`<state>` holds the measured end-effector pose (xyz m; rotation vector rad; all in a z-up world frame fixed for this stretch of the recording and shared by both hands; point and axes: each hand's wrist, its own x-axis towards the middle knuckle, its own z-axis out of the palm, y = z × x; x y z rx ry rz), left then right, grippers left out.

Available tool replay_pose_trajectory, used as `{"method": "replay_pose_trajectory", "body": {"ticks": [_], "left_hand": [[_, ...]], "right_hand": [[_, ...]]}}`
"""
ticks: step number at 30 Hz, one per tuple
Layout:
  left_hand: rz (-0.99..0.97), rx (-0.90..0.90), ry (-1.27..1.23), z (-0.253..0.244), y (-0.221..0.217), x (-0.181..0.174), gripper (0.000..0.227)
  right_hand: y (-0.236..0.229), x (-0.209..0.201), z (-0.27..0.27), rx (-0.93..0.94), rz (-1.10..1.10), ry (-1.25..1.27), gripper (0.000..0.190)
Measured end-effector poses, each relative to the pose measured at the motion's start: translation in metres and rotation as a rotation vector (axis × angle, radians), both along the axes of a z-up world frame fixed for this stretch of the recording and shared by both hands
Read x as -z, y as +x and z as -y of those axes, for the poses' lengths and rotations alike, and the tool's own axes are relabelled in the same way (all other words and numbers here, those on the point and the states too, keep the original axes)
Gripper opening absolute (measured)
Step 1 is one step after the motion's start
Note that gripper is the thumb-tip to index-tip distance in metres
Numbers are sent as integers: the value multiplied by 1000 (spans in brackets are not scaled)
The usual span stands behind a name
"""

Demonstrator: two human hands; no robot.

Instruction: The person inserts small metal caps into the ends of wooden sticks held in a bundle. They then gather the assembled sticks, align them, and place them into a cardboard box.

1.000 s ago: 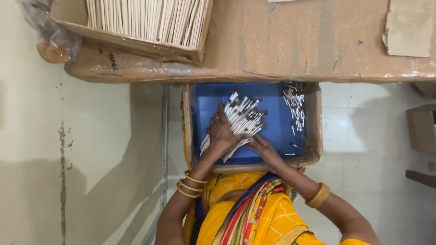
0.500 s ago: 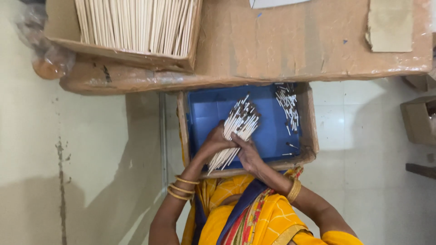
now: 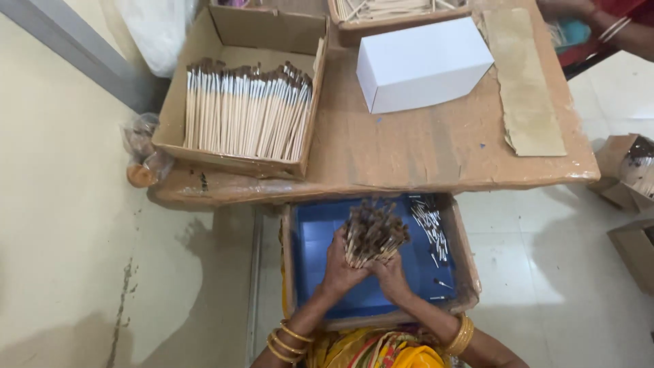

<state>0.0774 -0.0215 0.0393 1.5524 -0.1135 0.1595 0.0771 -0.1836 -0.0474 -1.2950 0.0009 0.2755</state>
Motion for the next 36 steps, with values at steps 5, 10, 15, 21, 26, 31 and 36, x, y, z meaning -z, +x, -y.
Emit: {"method": "replay_pose_trajectory", "body": {"ticks": [5, 10, 15, 21, 26, 31, 36], "left_hand": [[141, -113, 188, 2, 3, 77, 93], [-14, -82, 69, -3, -6, 83, 92], [175, -15, 212, -18, -2, 44, 98], [88, 176, -58, -24, 3, 32, 87], [153, 56, 109, -23, 6, 55, 82], [-86, 76, 148, -36, 11, 18, 63], [498, 86, 318, -92, 40, -158, 70]], "right_hand": [[34, 88, 14, -167, 156, -113, 54], [34, 43, 7, -276, 80, -12, 81], [50, -15, 7, -513, 401, 45, 94], [68, 25, 16, -523, 427, -135, 80], [77, 119, 34, -515, 473, -195, 84], [124, 99, 14, -572, 489, -280, 73], [168, -78, -60, -530, 464, -102, 66]]}}
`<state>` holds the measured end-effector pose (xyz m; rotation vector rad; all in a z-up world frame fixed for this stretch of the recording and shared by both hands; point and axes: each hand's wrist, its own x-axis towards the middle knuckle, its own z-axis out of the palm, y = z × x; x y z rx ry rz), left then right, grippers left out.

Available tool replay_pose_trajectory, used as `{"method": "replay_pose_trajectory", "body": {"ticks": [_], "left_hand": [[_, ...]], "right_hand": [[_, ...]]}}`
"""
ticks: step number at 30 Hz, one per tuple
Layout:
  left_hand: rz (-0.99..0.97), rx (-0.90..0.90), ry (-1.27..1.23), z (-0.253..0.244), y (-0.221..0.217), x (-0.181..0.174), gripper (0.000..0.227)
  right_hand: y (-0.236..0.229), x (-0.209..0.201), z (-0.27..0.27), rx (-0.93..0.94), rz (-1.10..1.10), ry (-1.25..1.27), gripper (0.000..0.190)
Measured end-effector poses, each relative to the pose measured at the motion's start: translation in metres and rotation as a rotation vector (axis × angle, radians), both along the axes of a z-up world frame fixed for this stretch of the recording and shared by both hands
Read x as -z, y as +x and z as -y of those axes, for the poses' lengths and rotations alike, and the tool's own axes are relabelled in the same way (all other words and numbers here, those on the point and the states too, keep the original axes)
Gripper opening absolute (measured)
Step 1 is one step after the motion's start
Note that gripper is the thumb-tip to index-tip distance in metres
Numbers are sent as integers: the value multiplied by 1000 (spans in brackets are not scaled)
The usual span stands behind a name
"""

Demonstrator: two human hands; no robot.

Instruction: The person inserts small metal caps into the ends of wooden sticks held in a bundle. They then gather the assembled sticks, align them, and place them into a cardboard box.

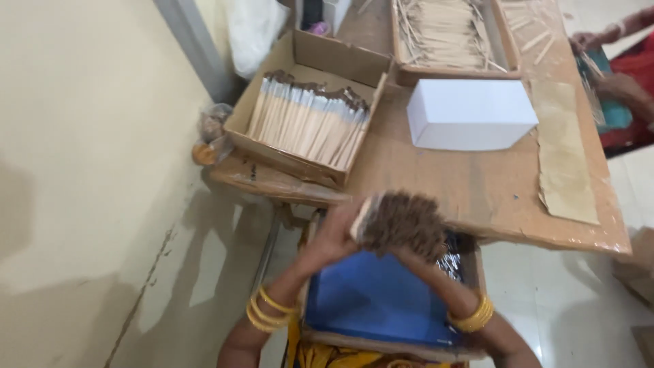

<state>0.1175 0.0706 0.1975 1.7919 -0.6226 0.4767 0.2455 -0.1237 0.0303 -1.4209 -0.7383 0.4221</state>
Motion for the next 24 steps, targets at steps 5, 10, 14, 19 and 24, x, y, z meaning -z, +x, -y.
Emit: {"method": "replay_pose_trajectory", "body": {"ticks": [5, 10, 14, 19, 24], "left_hand": [[-229, -136, 65, -65, 74, -106, 78], [-424, -57, 47, -140, 155, -98, 75], [-556, -60, 105, -177, 181, -30, 58], [-595, -75, 42, -187, 173, -6, 48], [-554, -577, 320, -167, 154, -26, 59]], "right_hand": [[32, -182, -88, 60, -104, 177, 60], [82, -200, -157, 131, -186, 316, 54], [86, -172, -185, 181, -529, 220, 57], [88, -164, -193, 227, -650, 148, 74], [95, -155, -194, 436, -494, -167, 101]]}}
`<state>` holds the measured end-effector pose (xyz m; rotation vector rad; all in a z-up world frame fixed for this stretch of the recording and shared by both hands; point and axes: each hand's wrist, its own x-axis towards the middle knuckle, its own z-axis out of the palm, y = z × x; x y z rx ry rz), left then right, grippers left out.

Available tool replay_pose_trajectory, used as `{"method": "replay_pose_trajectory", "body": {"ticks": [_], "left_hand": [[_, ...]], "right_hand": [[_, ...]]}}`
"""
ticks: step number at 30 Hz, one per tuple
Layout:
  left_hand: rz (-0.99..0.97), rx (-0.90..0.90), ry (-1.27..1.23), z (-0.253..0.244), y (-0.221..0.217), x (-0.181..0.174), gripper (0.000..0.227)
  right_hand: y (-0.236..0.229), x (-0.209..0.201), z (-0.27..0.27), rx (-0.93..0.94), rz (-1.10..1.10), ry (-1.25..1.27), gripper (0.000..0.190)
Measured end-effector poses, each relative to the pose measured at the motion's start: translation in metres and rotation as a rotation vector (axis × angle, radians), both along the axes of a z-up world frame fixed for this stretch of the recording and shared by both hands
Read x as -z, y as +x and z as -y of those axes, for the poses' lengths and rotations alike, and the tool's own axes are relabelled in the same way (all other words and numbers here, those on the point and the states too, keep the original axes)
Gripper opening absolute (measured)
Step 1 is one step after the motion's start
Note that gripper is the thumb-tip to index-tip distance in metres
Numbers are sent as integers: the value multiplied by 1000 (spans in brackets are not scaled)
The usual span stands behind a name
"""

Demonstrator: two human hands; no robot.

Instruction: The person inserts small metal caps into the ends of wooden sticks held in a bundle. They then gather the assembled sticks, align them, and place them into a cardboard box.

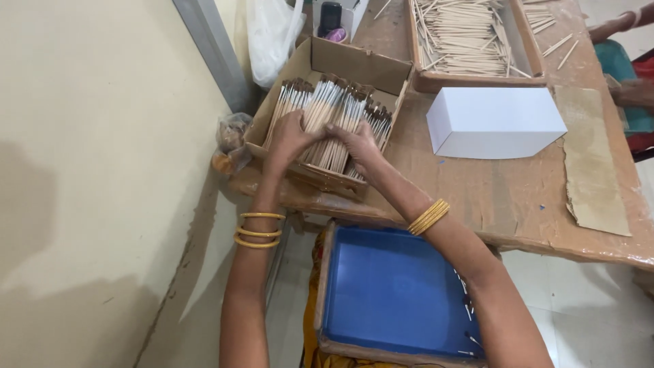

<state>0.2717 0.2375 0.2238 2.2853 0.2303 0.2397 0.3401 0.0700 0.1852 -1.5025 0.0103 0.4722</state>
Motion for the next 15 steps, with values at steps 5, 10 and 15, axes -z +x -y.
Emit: {"method": "replay_pose_trajectory", "body": {"ticks": [5, 10, 15], "left_hand": [[262, -199, 187, -2, 15, 39, 55], [310, -344, 303, 2, 15, 38, 44], [215, -387, 274, 4, 17, 36, 28]], "right_hand": [[13, 26, 7, 44, 308, 16, 111], [-6, 4, 10, 155, 890, -368, 86], [-6, 24, 17, -454, 1180, -701, 60]]}}
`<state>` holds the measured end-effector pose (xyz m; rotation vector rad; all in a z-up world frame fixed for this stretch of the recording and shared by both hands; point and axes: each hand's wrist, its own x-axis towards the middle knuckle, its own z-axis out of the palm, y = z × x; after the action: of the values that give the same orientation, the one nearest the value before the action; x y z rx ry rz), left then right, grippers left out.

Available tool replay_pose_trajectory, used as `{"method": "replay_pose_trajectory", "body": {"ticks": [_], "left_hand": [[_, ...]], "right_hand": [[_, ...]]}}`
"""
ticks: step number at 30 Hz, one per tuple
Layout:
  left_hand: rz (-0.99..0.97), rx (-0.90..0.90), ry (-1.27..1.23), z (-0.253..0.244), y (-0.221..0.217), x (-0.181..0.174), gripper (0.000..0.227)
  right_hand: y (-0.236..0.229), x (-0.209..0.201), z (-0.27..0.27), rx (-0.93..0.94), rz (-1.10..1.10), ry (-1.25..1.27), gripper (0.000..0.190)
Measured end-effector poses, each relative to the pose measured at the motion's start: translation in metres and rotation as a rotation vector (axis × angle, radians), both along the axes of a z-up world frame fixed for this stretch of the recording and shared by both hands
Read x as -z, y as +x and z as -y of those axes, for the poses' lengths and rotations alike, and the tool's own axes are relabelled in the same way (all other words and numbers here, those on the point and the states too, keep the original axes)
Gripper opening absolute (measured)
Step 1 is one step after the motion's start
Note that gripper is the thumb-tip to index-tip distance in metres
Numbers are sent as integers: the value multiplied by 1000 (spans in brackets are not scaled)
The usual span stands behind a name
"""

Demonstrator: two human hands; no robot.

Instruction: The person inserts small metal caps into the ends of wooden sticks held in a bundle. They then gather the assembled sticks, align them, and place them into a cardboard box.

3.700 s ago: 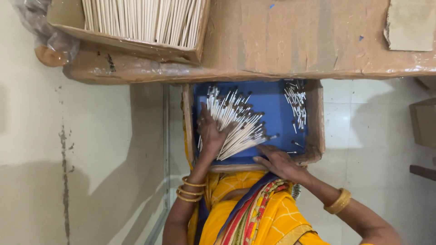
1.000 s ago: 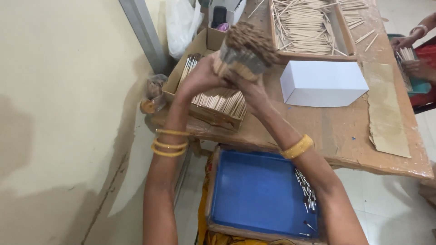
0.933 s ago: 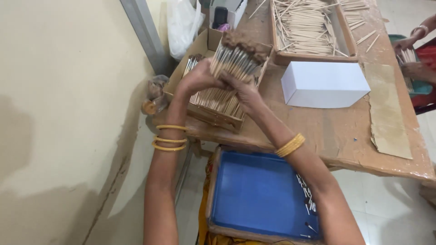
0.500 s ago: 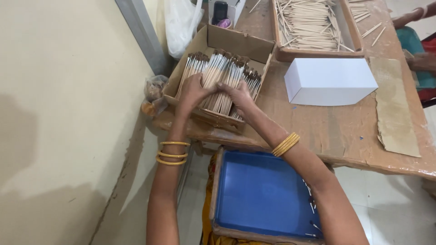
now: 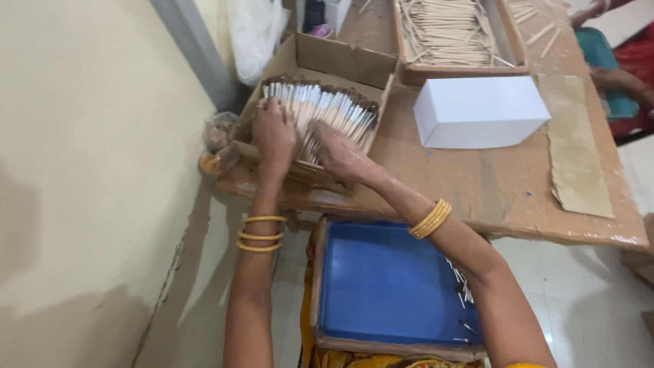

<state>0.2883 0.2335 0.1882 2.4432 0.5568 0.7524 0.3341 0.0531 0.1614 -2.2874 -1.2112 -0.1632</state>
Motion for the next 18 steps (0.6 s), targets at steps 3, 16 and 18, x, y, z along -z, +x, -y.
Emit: {"method": "replay_pose_trajectory", "body": {"ticks": [3, 16, 18], "left_hand": [[166, 79, -48, 12, -22, -11, 30], [75, 62, -205, 138, -201, 194, 56], [-371, 127, -647, 128, -198, 248, 83]], "right_hand": [[-15, -37, 24, -157, -126, -110, 47], [272, -103, 241, 408, 225, -209, 37], [308, -94, 242, 465, 54, -524, 57]]}}
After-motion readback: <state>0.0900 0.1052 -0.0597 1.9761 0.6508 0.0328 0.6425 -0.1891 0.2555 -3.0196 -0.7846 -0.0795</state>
